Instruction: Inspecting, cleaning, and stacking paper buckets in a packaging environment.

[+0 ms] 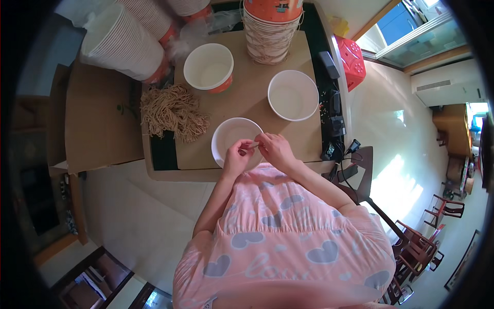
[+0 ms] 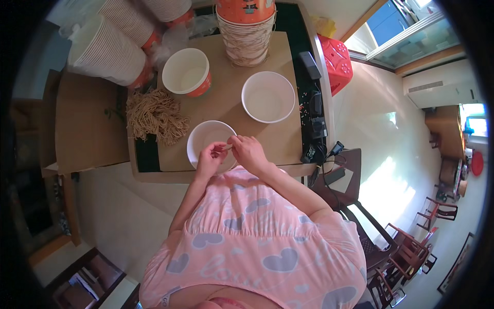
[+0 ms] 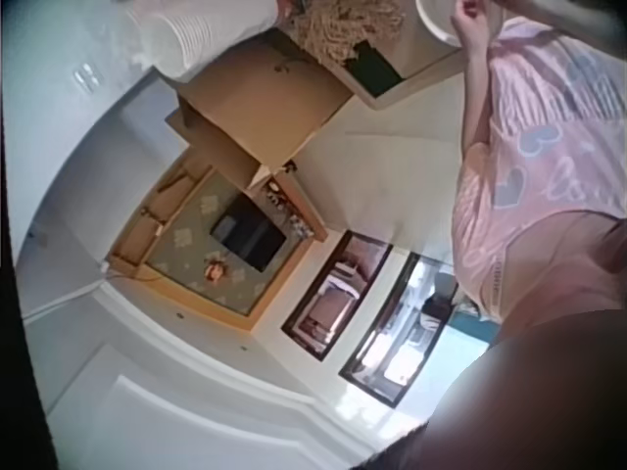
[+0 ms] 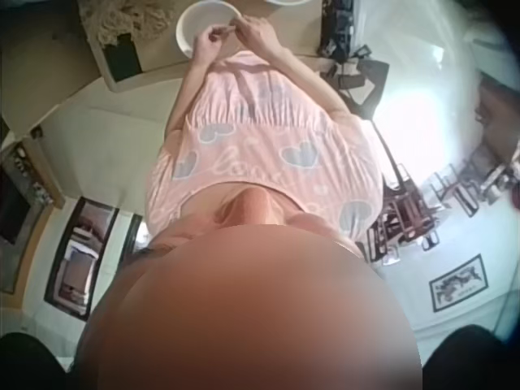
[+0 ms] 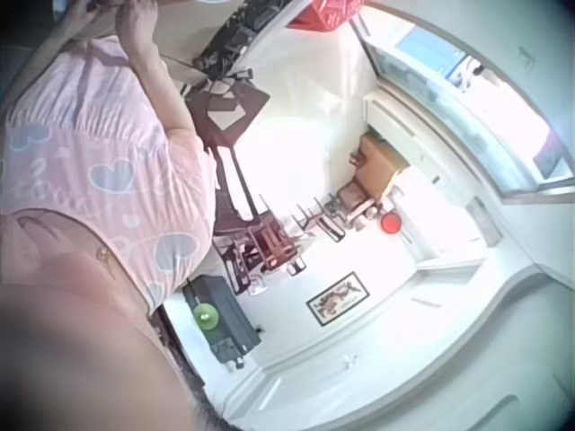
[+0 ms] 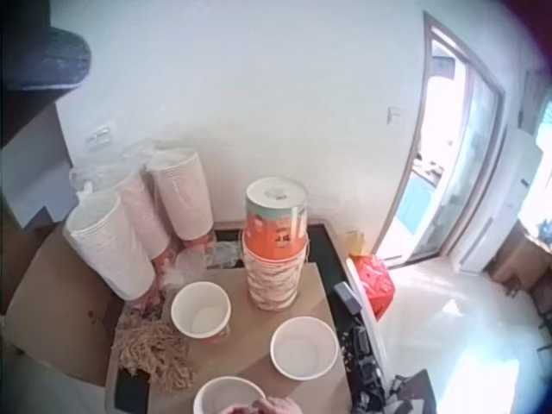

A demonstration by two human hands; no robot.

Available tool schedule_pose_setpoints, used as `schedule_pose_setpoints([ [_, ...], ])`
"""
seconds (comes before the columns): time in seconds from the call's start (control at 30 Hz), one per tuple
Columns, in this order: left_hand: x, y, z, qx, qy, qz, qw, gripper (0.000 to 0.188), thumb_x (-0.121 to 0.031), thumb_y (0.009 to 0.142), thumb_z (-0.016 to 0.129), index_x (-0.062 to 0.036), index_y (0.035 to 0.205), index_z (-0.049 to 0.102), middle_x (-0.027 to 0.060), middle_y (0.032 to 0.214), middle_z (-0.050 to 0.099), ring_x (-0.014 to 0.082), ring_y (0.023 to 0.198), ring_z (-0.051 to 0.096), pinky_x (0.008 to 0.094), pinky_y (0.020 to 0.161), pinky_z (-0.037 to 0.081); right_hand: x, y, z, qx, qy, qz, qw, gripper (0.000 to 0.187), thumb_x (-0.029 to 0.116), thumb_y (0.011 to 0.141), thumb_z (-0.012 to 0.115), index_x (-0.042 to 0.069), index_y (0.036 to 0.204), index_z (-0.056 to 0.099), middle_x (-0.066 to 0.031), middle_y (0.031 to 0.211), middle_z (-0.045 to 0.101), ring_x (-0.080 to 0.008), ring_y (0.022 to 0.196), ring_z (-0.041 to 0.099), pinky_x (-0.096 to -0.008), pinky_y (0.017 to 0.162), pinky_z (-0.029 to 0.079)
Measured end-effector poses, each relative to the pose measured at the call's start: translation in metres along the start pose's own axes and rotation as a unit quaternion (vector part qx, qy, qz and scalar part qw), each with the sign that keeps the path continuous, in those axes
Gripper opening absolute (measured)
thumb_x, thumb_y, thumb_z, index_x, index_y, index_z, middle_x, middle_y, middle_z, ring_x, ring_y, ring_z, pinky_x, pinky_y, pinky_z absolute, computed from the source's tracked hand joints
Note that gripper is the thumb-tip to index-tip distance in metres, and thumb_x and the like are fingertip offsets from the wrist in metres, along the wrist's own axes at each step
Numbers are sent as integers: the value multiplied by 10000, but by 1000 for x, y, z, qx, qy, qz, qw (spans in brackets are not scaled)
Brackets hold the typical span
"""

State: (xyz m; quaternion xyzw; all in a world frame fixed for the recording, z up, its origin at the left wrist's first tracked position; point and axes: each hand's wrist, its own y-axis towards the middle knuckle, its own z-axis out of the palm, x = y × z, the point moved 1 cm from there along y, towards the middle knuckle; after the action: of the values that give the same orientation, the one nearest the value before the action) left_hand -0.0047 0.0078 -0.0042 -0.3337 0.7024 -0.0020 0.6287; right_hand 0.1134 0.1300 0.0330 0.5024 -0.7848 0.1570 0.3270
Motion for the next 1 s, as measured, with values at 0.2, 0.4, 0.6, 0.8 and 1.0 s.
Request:
schedule_pose_setpoints([
  [0.2, -7, -1, 15, 3, -96, 67, 993, 182, -13, 858, 603, 9, 1038, 622, 31, 818, 660, 61, 631, 556, 207, 551, 453, 2, -6, -4, -10, 29, 10, 999, 144, 141, 815, 590, 95, 924, 508, -81, 816, 614, -266, 806, 602, -395, 701, 424],
  [0.4, -8, 4, 14, 2, -57, 15, 998, 99, -8, 855, 606, 12, 939, 653, 27, 770, 664, 60, 640, 569, 201, 562, 454, 5, -4, -9, 5, 26, 12, 1000, 139, 140, 817, 590, 91, 899, 489, -70, 799, 609, -254, 812, 599, -387, 708, 408],
  [0.6, -7, 1, 6, -25, -41, 19, 999, 81, -1, 838, 619, 5, 910, 657, 43, 781, 678, 74, 697, 617, 199, 601, 470, 1, -5, -5, -1, 21, 10, 1000, 150, 116, 794, 590, 96, 914, 501, -60, 814, 611, -247, 817, 597, -389, 717, 404],
  [0.8, -11, -4, 2, -22, -69, 29, 997, 98, -5, 837, 622, 2, 927, 660, 36, 777, 677, 69, 683, 607, 198, 595, 465, 2, -2, -7, 37, -3, -5, 999, 78, 139, 786, 595, 97, 839, 556, -52, 794, 593, -236, 801, 589, -378, 713, 404],
  [1.0, -1, -5, -2, -39, -57, 11, 998, 140, -31, 829, 646, 0, 966, 659, 19, 765, 670, 52, 624, 557, 196, 563, 443, 4, -2, -7, 27, 0, 5, 1000, 80, 154, 781, 594, 92, 815, 556, -54, 780, 586, -236, 781, 588, -377, 703, 402],
])
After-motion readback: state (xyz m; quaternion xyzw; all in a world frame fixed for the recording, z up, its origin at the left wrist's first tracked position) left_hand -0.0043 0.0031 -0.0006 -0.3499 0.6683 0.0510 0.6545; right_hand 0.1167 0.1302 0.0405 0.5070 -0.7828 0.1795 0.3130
